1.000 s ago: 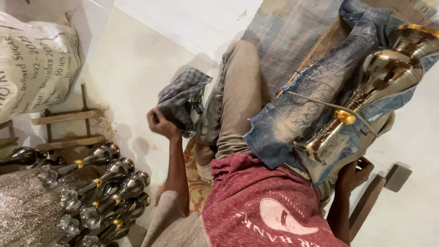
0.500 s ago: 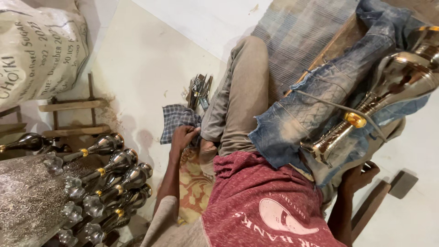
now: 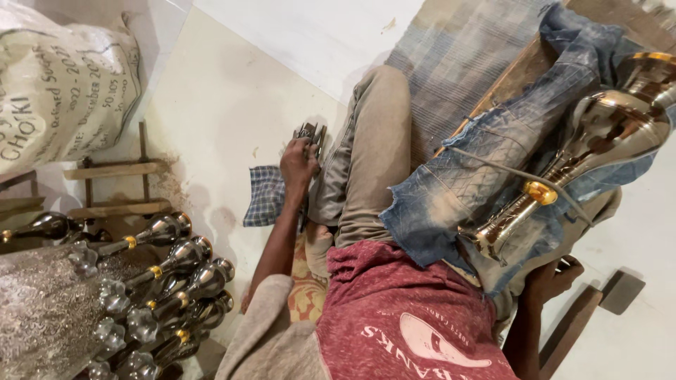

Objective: The person sits on the floor with a brass vase held on their lap and hammers around its midsection using a wooden mallet against a metal rod, repositioning the vase between strikes. Near the end they hold the vase steady and work on its surface with a small hand tool.

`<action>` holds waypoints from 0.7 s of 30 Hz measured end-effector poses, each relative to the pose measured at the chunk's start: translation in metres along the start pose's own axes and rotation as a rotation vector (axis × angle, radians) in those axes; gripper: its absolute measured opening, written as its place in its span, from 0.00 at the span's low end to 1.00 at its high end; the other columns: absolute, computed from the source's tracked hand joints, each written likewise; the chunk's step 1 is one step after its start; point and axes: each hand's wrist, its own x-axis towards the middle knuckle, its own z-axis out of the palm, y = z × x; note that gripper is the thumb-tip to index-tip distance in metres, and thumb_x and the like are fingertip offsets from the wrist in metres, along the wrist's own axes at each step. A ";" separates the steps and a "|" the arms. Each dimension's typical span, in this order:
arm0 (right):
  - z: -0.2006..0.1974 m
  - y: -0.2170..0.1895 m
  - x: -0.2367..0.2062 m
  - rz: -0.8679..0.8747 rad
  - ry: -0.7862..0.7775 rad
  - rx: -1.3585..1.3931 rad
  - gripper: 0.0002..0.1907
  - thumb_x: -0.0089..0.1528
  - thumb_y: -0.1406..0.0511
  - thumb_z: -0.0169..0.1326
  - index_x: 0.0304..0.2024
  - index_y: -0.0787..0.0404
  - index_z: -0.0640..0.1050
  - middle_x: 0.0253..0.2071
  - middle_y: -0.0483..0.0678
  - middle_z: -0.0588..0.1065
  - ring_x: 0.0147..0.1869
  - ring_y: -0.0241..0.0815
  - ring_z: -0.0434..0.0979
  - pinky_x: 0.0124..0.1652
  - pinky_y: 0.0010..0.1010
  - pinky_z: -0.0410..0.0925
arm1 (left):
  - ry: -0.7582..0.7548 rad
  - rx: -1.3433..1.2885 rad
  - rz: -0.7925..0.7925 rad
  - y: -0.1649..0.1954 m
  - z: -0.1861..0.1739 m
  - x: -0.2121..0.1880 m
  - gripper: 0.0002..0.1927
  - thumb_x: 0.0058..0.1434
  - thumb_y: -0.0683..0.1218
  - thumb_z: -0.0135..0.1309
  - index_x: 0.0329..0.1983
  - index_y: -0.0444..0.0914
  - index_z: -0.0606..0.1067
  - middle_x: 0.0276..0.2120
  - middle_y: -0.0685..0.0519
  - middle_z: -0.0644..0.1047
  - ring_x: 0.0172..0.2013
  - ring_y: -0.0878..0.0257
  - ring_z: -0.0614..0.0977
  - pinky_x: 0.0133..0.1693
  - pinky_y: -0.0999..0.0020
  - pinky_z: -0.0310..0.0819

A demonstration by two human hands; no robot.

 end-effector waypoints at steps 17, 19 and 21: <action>-0.003 -0.009 0.007 -0.005 0.013 0.024 0.14 0.75 0.62 0.56 0.50 0.68 0.69 0.42 0.52 0.71 0.43 0.41 0.70 0.41 0.33 0.66 | -0.232 -0.065 -0.199 0.014 0.016 0.034 0.06 0.55 0.45 0.67 0.36 0.41 0.85 0.29 0.53 0.84 0.24 0.66 0.81 0.27 0.69 0.76; -0.009 0.000 0.014 0.136 -0.037 0.055 0.12 0.71 0.64 0.54 0.51 0.66 0.70 0.42 0.49 0.72 0.42 0.40 0.71 0.39 0.32 0.67 | -0.117 -0.334 -0.192 0.010 0.007 0.028 0.07 0.57 0.38 0.63 0.38 0.40 0.85 0.28 0.55 0.83 0.25 0.71 0.78 0.26 0.74 0.72; -0.020 0.006 0.026 0.220 -0.145 0.013 0.16 0.67 0.69 0.56 0.54 0.67 0.70 0.47 0.52 0.71 0.47 0.42 0.71 0.41 0.31 0.68 | 0.032 -0.643 -0.066 0.010 -0.002 0.028 0.08 0.58 0.33 0.61 0.39 0.35 0.85 0.28 0.56 0.81 0.27 0.74 0.74 0.27 0.76 0.65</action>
